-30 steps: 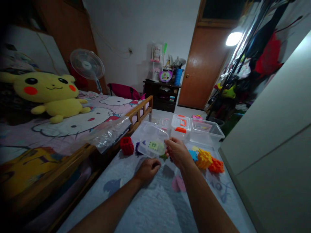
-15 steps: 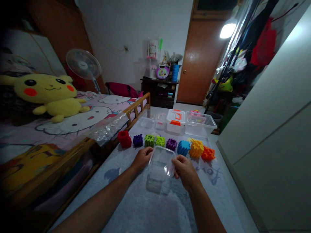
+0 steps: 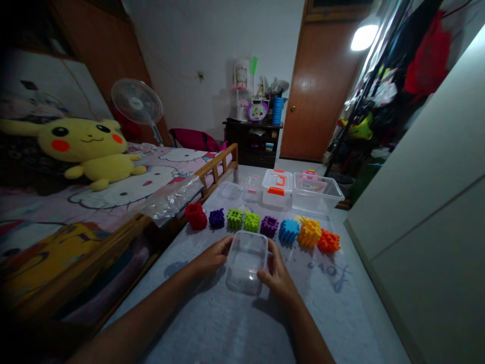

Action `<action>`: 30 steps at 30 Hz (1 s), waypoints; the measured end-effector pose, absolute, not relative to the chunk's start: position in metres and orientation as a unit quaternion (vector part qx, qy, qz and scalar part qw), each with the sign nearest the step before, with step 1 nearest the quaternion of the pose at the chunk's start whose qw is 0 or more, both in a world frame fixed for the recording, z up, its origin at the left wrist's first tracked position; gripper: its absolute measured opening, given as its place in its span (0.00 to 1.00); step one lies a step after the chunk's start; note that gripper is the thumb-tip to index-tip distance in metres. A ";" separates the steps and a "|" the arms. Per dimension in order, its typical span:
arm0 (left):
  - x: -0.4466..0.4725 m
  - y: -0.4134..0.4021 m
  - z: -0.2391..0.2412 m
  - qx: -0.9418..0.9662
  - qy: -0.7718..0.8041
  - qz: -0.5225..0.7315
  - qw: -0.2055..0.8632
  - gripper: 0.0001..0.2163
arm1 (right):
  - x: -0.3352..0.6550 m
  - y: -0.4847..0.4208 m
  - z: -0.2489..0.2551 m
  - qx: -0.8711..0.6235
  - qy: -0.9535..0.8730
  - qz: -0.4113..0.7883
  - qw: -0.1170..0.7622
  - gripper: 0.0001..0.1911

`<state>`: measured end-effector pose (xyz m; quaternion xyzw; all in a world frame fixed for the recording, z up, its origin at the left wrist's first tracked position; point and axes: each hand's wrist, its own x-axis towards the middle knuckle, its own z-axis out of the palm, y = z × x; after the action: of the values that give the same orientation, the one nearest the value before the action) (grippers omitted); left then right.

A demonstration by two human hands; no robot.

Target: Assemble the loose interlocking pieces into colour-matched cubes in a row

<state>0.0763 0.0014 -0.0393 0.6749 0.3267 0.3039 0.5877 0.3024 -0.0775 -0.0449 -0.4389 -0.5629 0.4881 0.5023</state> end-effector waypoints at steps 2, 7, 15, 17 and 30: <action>0.067 -0.009 -0.037 0.684 0.286 0.276 0.611 0.38 | 0.302 -0.077 -0.050 -0.449 -0.597 0.474 0.467 0.54; 0.060 -0.030 -0.025 0.748 0.345 0.219 0.523 0.49 | 0.298 -0.077 -0.055 -0.487 -0.641 0.411 0.428 0.58; 0.050 -0.037 -0.020 0.762 0.390 0.224 0.465 0.42 | 0.293 -0.079 -0.056 -0.506 -0.627 0.415 0.422 0.54; 0.042 -0.027 -0.014 0.773 0.440 0.219 0.402 0.36 | 0.294 -0.079 -0.055 -0.500 -0.621 0.427 0.427 0.53; 0.063 0.085 0.031 0.847 0.529 -0.045 0.039 0.44 | 0.305 -0.077 -0.053 -0.469 -0.632 0.480 0.389 0.61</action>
<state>0.0629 0.0854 0.0312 0.8468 0.5286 -0.0449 0.0388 0.3054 -0.0771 -0.0527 -0.4686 -0.6317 0.4800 0.3886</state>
